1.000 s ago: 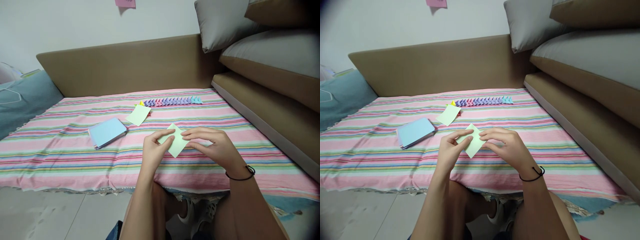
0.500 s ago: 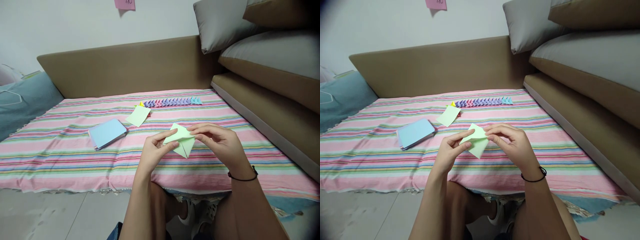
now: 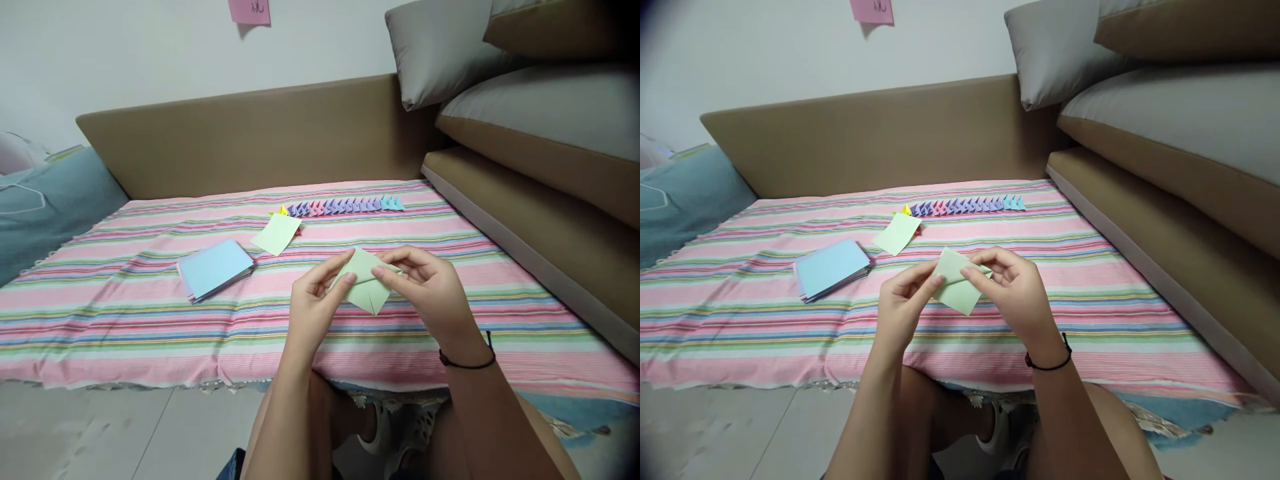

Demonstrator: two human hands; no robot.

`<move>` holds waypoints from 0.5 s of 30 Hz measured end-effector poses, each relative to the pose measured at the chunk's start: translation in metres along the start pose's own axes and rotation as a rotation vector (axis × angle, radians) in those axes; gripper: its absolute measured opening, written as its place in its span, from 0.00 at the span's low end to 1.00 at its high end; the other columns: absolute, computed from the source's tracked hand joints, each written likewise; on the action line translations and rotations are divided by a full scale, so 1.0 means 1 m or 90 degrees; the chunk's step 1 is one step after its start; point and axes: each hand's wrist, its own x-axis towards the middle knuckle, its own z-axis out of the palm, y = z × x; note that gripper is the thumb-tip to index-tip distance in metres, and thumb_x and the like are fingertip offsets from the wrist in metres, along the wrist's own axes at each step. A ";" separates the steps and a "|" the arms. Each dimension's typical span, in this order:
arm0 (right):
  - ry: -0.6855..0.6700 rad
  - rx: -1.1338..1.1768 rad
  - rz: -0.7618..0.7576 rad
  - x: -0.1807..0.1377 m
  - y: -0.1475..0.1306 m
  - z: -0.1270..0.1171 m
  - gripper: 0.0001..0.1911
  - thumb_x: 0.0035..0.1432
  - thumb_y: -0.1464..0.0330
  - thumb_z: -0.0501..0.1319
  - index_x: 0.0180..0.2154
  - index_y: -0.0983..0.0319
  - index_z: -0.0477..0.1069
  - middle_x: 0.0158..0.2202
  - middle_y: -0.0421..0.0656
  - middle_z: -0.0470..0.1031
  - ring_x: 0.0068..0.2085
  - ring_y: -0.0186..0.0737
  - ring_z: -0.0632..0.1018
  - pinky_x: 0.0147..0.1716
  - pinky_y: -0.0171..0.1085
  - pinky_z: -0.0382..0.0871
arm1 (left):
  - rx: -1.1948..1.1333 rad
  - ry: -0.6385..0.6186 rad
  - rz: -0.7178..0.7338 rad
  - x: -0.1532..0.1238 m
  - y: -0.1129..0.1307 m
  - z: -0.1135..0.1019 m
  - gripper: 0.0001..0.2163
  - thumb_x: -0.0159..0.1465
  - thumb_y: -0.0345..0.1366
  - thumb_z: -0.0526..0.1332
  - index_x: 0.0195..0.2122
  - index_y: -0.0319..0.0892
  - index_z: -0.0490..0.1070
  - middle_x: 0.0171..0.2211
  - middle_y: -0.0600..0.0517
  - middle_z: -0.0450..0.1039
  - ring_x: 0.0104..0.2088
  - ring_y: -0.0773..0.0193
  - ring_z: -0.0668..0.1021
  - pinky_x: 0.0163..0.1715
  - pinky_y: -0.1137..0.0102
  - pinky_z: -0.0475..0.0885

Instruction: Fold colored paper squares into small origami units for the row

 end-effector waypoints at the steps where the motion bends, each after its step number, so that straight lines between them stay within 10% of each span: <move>1: 0.009 0.008 0.016 0.000 0.000 0.001 0.08 0.48 0.65 0.69 0.30 0.60 0.73 0.34 0.43 0.78 0.37 0.42 0.79 0.30 0.36 0.76 | -0.025 0.004 -0.015 0.000 0.000 0.001 0.16 0.58 0.38 0.65 0.47 0.45 0.76 0.44 0.47 0.78 0.43 0.56 0.79 0.41 0.66 0.75; 15: 0.090 0.024 0.017 0.001 0.005 0.009 0.10 0.49 0.65 0.69 0.31 0.61 0.71 0.33 0.43 0.77 0.35 0.40 0.79 0.30 0.34 0.75 | -0.075 0.029 -0.037 -0.001 -0.002 0.006 0.16 0.57 0.36 0.66 0.47 0.46 0.76 0.41 0.48 0.80 0.41 0.59 0.80 0.40 0.69 0.75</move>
